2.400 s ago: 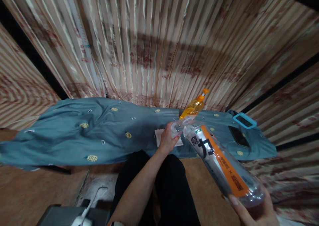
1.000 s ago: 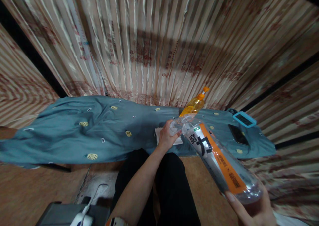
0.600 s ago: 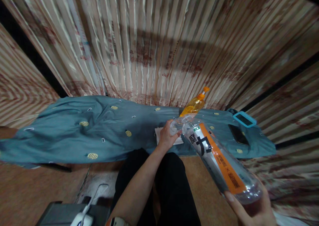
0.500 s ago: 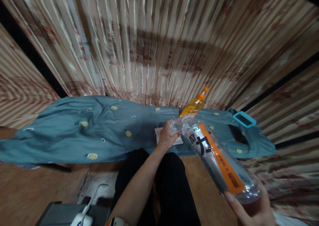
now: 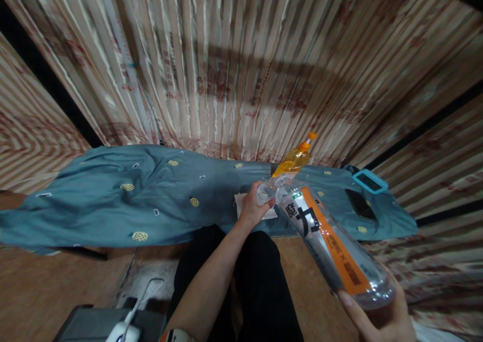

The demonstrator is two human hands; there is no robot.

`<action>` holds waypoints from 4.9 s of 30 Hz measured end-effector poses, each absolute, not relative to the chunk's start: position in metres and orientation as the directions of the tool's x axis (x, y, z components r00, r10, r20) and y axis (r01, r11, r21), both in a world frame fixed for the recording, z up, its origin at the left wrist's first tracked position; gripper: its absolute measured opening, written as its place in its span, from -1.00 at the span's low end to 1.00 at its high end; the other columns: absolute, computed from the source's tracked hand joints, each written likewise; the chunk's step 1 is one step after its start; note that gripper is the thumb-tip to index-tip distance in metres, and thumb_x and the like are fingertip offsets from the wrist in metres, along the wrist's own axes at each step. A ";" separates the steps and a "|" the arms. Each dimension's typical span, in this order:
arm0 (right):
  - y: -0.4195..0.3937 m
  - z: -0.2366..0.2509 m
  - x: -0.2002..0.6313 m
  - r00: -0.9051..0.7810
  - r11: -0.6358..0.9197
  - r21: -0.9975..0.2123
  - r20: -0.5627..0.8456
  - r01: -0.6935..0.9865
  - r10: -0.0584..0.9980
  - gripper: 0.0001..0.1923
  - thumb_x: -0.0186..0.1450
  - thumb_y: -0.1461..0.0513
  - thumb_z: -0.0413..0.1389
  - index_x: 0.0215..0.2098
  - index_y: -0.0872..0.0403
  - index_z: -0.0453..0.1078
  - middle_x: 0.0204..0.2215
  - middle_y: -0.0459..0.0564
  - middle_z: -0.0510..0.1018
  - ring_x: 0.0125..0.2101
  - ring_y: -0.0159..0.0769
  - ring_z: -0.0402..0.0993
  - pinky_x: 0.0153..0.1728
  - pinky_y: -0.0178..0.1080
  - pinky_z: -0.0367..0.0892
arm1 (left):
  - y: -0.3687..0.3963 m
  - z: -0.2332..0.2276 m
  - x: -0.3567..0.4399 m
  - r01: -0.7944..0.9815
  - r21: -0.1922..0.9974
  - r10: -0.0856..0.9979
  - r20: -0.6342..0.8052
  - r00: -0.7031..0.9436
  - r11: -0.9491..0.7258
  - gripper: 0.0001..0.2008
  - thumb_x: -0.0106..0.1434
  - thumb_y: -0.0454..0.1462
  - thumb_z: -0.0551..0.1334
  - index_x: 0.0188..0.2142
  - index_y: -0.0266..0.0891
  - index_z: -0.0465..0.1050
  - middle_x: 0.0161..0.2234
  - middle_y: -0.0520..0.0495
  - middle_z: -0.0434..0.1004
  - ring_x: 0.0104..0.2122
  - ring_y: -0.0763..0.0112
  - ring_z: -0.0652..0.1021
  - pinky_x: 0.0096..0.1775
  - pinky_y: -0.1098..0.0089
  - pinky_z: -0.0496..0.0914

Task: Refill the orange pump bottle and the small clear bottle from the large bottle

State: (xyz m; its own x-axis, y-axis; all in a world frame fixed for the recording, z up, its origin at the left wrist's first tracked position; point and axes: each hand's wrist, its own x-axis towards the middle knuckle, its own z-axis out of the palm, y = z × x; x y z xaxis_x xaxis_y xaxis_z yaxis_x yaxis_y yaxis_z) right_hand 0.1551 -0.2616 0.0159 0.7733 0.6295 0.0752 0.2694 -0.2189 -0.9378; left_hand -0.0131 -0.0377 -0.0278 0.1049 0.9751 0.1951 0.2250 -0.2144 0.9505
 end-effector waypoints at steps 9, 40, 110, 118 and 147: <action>-0.261 0.011 0.156 0.778 -0.200 -0.946 0.077 0.254 0.623 0.24 -0.31 -0.08 0.45 0.30 0.02 0.17 0.09 0.21 0.42 0.09 0.23 0.35 0.17 0.29 0.16 | -0.036 -0.028 -0.012 0.210 0.956 0.977 0.187 0.099 -0.204 -0.38 0.01 -0.34 0.49 0.05 -0.15 0.35 -0.08 -0.04 0.61 -0.09 0.23 0.62 -0.02 0.29 0.46; -0.256 0.032 0.132 0.805 -0.229 -0.935 0.090 0.272 0.587 0.28 -0.34 -0.15 0.40 0.28 0.14 0.18 0.05 0.26 0.44 0.01 0.19 0.41 0.02 0.14 0.36 | -0.034 -0.036 -0.011 0.206 0.951 0.972 0.211 0.107 -0.229 -0.38 0.04 -0.37 0.44 0.09 -0.15 0.32 -0.09 -0.04 0.60 -0.10 0.26 0.61 -0.03 0.32 0.46; -0.255 0.028 0.133 0.785 -0.229 -0.924 0.110 0.307 0.610 0.26 -0.31 -0.13 0.43 0.29 0.08 0.18 0.05 0.21 0.45 0.01 0.14 0.42 -0.04 0.08 0.42 | -0.035 -0.032 -0.011 0.195 0.960 0.978 0.184 0.095 -0.199 -0.38 0.04 -0.41 0.42 0.08 -0.15 0.30 -0.09 -0.05 0.60 -0.11 0.22 0.61 -0.01 0.27 0.46; -0.255 0.025 0.138 0.792 -0.245 -0.926 0.085 0.286 0.605 0.27 -0.34 -0.11 0.44 0.29 0.09 0.18 0.07 0.22 0.45 0.03 0.16 0.42 -0.03 0.06 0.43 | -0.035 -0.034 -0.011 0.185 0.960 0.976 0.194 0.099 -0.210 -0.38 0.05 -0.39 0.42 0.10 -0.16 0.30 -0.10 -0.06 0.60 -0.11 0.23 0.61 -0.02 0.27 0.46; -0.252 0.034 0.123 0.814 -0.215 -0.936 0.111 0.279 0.571 0.26 -0.32 -0.12 0.42 0.28 0.14 0.20 0.01 0.23 0.46 -0.11 0.00 0.45 -0.27 -0.14 0.48 | -0.036 -0.031 -0.011 0.182 0.961 0.977 0.191 0.094 -0.206 -0.38 0.05 -0.42 0.42 0.09 -0.17 0.31 -0.05 -0.08 0.59 -0.06 0.21 0.60 0.02 0.26 0.45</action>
